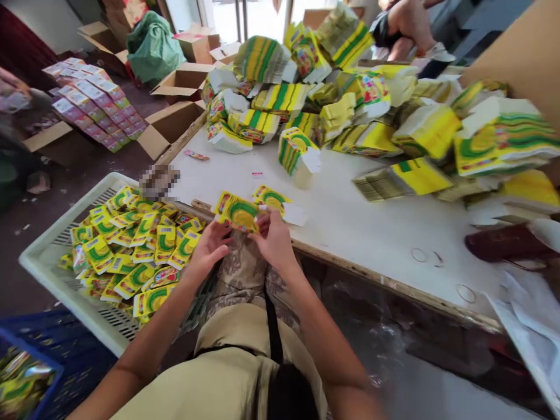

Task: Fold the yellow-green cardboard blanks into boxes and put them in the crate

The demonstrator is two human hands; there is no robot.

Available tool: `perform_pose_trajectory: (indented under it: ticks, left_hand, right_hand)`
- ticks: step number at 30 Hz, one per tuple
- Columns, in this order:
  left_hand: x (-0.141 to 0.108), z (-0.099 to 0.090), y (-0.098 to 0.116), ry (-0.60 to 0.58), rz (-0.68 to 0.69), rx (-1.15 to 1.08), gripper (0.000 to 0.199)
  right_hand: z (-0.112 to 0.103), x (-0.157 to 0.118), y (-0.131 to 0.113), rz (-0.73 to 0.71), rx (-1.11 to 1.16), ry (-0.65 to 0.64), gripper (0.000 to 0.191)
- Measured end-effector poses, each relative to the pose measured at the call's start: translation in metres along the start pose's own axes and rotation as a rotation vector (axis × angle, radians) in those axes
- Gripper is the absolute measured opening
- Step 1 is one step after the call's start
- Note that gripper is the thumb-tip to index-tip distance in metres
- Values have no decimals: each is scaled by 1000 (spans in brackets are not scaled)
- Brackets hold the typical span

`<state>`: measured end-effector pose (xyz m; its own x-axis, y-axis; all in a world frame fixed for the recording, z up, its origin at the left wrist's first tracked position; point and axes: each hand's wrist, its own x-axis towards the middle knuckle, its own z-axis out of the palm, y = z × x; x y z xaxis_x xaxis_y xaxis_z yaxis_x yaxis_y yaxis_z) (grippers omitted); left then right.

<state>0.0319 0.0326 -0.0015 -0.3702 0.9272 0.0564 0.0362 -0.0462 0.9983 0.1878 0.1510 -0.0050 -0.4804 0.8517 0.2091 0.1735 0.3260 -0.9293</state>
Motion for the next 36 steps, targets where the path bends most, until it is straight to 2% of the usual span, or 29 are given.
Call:
perform_pose_trajectory:
  ticks: [2,4,7,9,10,15,19,21,22,25,27,29,31,33,34,36]
  left_hand:
    - [9,18,7,128,-51,-245,68]
    - [18,27,15,272,-64,-434,59]
    - [23,29,22,481,-13,-495,55]
    - [19,28,20,544,1,-482,54]
    - [15,27,18,540,2,-468,53]
    - [-6,21,1,305,61,-357,62]
    - [-10,8,-1,281,-18,-236,45]
    - [-9,-6,7,235,-5,-176,45]
    - [-9,-14,13,198,35,-144,50]
    - [-8,-37,34,46,175,72,83]
    - [-8,-41,42,-82,188,339,103]
    - [-7,-36,42,-234,122,570,99]
    - [-7,-24,35,-319,52,670,78]
    - [-9,-13,25,-306,22,714,65]
    - [-10,-9,21,-270,30,734,66]
    - [-13,-3,14,-221,82,776,71]
  right_hand:
    - [18,-20,-14,-3,170,-146,54]
    - [35,-37,-25,13,301,-221,52]
    - [50,-51,-31,27,335,-251,54]
    - [53,-52,-30,36,288,-236,50]
    - [52,-50,-29,42,268,-221,45]
    - [31,-43,-25,75,254,-114,28]
    - [16,-42,-25,86,186,-72,17]
    - [11,-40,-24,-4,90,-37,12]
    - [8,-39,-24,-77,20,-4,9]
    - [0,-35,-22,-315,-237,59,13]
    - [-2,-35,-23,-442,-344,-9,19]
    - [0,-37,-25,-507,-355,-94,21]
    - [6,-41,-26,-477,-289,-51,23]
    - [13,-45,-25,-338,-164,99,47]
    - [17,-46,-23,-241,-69,147,58]
    - [24,-48,-18,-19,165,110,62]
